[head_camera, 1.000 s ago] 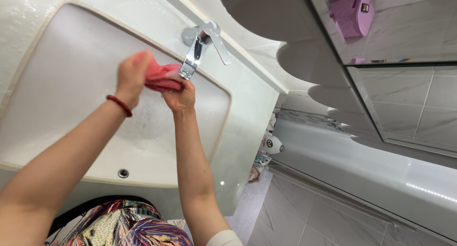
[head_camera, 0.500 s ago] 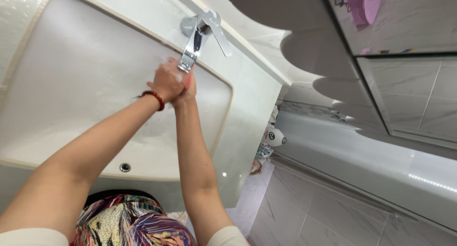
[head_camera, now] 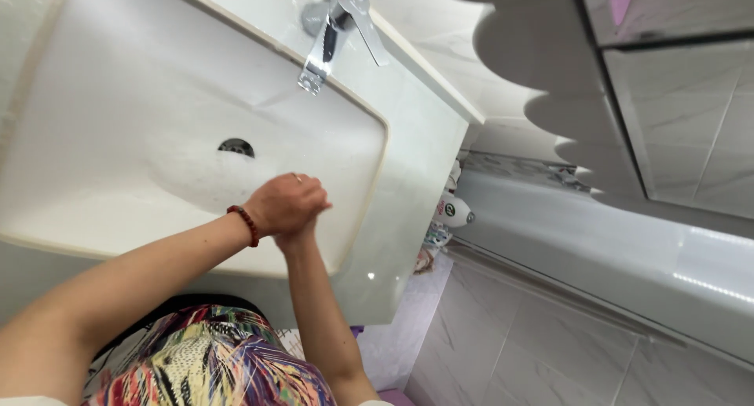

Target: Cleaning a bathroom sink, faucet, and scrubbing a brush under running water.

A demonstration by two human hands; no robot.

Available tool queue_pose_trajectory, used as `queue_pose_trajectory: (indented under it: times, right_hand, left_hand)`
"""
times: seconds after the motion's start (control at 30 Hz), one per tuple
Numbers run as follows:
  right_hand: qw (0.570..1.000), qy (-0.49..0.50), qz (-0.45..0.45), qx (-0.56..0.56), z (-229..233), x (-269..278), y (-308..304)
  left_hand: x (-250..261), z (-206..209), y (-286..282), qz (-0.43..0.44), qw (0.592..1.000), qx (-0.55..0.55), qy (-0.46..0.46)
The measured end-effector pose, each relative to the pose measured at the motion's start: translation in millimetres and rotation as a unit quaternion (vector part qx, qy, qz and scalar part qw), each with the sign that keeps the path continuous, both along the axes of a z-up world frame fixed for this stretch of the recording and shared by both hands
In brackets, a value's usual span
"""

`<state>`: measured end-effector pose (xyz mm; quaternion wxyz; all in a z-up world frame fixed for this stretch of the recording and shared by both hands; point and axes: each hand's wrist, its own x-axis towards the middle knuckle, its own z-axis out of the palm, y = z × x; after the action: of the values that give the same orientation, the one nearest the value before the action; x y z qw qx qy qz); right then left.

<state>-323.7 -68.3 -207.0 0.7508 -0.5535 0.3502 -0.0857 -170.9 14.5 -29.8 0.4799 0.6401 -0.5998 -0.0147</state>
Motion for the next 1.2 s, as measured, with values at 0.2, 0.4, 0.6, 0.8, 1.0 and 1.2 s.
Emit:
queue_pose_trajectory:
  times: [0.2, 0.4, 0.6, 0.8, 1.0, 1.2]
  right_hand:
    - [0.999, 0.022, -0.039, 0.012, 99.9, 41.9, 77.6]
    - [0.97, 0.016, -0.175, 0.168, 127.6, 89.3, 92.0]
    - [0.988, 0.109, -0.095, -0.059, 145.2, 111.0, 58.1]
    - [0.991, 0.02, -0.132, -0.02, 119.3, 135.7, 7.7]
    - [0.991, -0.04, -0.114, 0.061, 160.6, 158.9, -47.4]
    - [0.987, -0.076, -0.138, 0.02, 108.4, 150.8, -109.5]
  left_hand:
    - [-21.3, -41.7, 34.3, 0.069, 0.971, 0.125, 0.194]
    - [24.1, -6.0, 33.4, 0.224, 0.725, 0.133, 0.637]
    - [50.7, 8.7, 8.2, 0.186, 0.686, 0.036, 0.703]
    - [106.4, -88.0, -35.3, 0.13, 0.529, -0.102, 0.832]
    - [143.9, -33.9, -15.8, 0.032, 0.504, 0.012, 0.863]
    - [147.2, -33.9, -34.7, 0.002, 0.567, 0.094, 0.819]
